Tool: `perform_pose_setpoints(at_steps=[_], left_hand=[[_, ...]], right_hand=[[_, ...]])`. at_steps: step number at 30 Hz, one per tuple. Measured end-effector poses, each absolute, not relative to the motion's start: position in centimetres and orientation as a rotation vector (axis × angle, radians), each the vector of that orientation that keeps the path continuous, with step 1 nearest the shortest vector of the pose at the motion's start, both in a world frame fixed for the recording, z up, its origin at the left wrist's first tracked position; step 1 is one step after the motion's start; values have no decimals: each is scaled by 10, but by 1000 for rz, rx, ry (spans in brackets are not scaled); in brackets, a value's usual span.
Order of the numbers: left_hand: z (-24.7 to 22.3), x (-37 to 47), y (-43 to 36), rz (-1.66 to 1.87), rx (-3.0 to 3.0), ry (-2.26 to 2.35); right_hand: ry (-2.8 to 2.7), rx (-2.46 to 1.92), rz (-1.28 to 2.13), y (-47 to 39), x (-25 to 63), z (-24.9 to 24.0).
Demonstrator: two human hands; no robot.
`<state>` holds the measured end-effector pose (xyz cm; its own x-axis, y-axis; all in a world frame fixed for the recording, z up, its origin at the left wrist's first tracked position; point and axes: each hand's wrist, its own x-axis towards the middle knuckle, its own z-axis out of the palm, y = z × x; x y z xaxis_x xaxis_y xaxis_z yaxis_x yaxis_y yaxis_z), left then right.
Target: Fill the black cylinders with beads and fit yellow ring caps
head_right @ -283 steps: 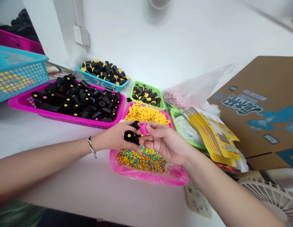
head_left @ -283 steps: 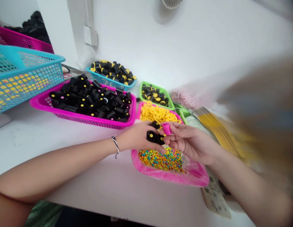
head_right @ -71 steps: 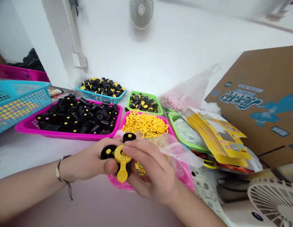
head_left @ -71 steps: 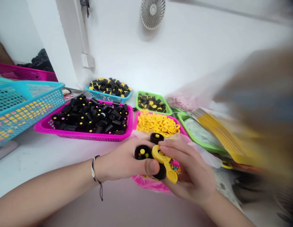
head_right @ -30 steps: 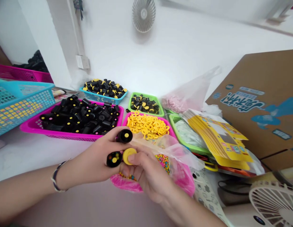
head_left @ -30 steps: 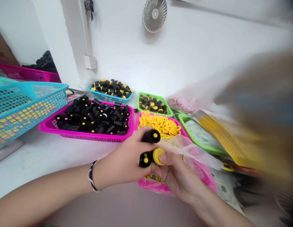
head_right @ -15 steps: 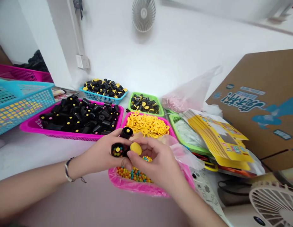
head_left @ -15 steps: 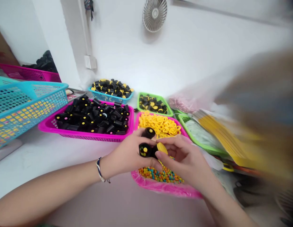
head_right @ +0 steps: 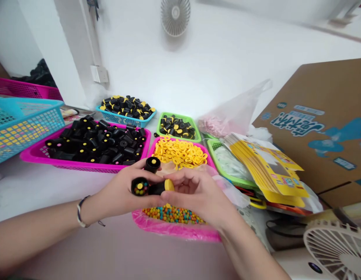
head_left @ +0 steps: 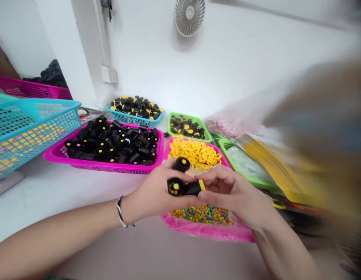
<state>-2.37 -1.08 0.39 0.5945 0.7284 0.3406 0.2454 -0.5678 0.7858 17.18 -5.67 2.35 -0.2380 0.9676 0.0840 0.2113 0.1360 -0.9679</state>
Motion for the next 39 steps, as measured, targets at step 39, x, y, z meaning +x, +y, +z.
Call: perform_pose_setpoints(at_steps=[39], left_hand=[[1,-18,0,875,1948,653]], right_hand=[[-1844,-1058,658,-58,176,25]])
